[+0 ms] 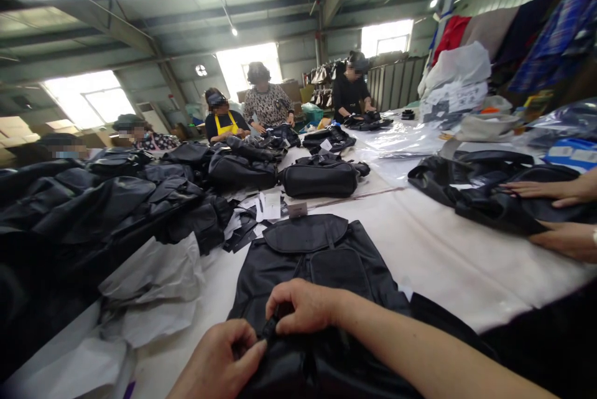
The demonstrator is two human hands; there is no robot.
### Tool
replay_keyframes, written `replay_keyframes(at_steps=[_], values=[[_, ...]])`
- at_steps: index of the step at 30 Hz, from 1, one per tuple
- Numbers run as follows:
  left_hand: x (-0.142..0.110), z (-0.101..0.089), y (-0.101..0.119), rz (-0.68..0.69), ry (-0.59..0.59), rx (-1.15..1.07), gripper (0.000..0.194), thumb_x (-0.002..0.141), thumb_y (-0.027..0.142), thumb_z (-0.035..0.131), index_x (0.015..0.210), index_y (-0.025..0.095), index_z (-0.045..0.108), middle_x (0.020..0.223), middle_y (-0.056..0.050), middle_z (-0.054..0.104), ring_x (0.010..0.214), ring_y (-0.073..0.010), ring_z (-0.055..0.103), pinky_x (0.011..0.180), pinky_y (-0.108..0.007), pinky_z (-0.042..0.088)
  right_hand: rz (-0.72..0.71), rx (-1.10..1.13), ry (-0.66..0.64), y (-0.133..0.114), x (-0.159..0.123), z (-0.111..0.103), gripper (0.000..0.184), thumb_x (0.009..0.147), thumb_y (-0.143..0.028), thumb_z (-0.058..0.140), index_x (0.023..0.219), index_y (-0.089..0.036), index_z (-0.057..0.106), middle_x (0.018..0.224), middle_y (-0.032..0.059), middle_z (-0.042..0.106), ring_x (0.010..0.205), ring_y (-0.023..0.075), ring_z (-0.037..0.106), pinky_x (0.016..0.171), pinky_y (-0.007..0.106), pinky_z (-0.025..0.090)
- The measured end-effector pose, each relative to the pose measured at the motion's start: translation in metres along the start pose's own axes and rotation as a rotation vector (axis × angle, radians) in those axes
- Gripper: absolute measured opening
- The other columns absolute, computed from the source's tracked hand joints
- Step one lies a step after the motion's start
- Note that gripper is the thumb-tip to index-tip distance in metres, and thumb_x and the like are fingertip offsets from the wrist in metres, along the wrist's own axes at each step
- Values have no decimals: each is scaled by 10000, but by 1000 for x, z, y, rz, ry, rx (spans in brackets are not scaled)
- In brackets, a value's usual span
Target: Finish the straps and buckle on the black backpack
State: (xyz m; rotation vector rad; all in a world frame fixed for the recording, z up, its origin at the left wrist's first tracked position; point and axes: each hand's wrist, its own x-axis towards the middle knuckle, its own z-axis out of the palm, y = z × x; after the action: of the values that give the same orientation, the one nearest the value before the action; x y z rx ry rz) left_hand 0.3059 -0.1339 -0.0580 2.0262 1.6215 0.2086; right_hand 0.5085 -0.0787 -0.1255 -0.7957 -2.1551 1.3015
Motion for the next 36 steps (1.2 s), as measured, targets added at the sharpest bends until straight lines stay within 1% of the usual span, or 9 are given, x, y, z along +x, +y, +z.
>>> replay_keyframes(at_steps=[8,11,14,18,23,28,31,33,36], values=[[4,2,0,-31,-64,-101,286,827,364,535,657,167,655,683,-15,671,699,-186,589,623,-268,355,-256,-217,-25,-16,-2,0,287,714,-86,615,979,-156,700,1139,67,597,946,157,594,876,251,489],[4,2,-1,-8,-76,-158,274,828,374,527,664,170,606,675,-4,620,688,-172,549,627,-262,358,-272,-293,10,-20,-2,-2,272,715,-94,612,958,-163,714,1075,67,598,934,168,587,867,269,488],[4,2,-3,17,-62,-204,235,801,392,550,697,182,529,666,21,530,668,-153,495,607,-247,355,-83,-53,93,-7,0,-2,227,674,-150,687,898,-167,721,883,29,619,798,150,583,760,261,498],[5,2,-7,6,-117,-225,205,758,363,571,693,189,482,640,38,469,635,-136,446,580,-237,328,292,661,162,12,5,6,284,617,-282,728,855,-149,649,659,-14,607,571,129,575,576,278,524],[7,2,-10,3,-127,-246,221,756,381,570,678,187,498,633,30,481,629,-137,449,571,-234,321,432,1004,253,15,14,15,295,561,-235,688,818,-142,577,538,-11,583,484,152,580,447,282,535],[7,4,-11,2,-109,-244,258,766,409,584,839,162,589,645,40,489,620,-137,453,576,-238,327,515,1071,276,16,21,13,102,744,-208,534,807,-131,557,562,9,591,432,140,568,405,270,529],[7,3,-11,7,-146,-235,372,792,460,563,979,149,643,678,25,524,640,-149,475,595,-247,343,568,1149,327,17,20,6,213,891,-255,384,799,-134,534,617,29,611,436,127,572,430,268,534],[8,1,-8,16,-175,-202,383,820,485,531,955,160,682,723,-4,590,690,-168,513,624,-258,352,483,1182,332,14,16,2,223,908,-306,420,832,-131,536,734,55,657,494,121,599,491,279,553],[13,-3,1,48,-201,-157,368,848,478,500,841,173,707,742,-18,636,714,-177,537,625,-264,339,204,1142,222,6,11,-3,276,770,-297,664,964,-119,583,948,94,680,634,140,645,631,325,570]])
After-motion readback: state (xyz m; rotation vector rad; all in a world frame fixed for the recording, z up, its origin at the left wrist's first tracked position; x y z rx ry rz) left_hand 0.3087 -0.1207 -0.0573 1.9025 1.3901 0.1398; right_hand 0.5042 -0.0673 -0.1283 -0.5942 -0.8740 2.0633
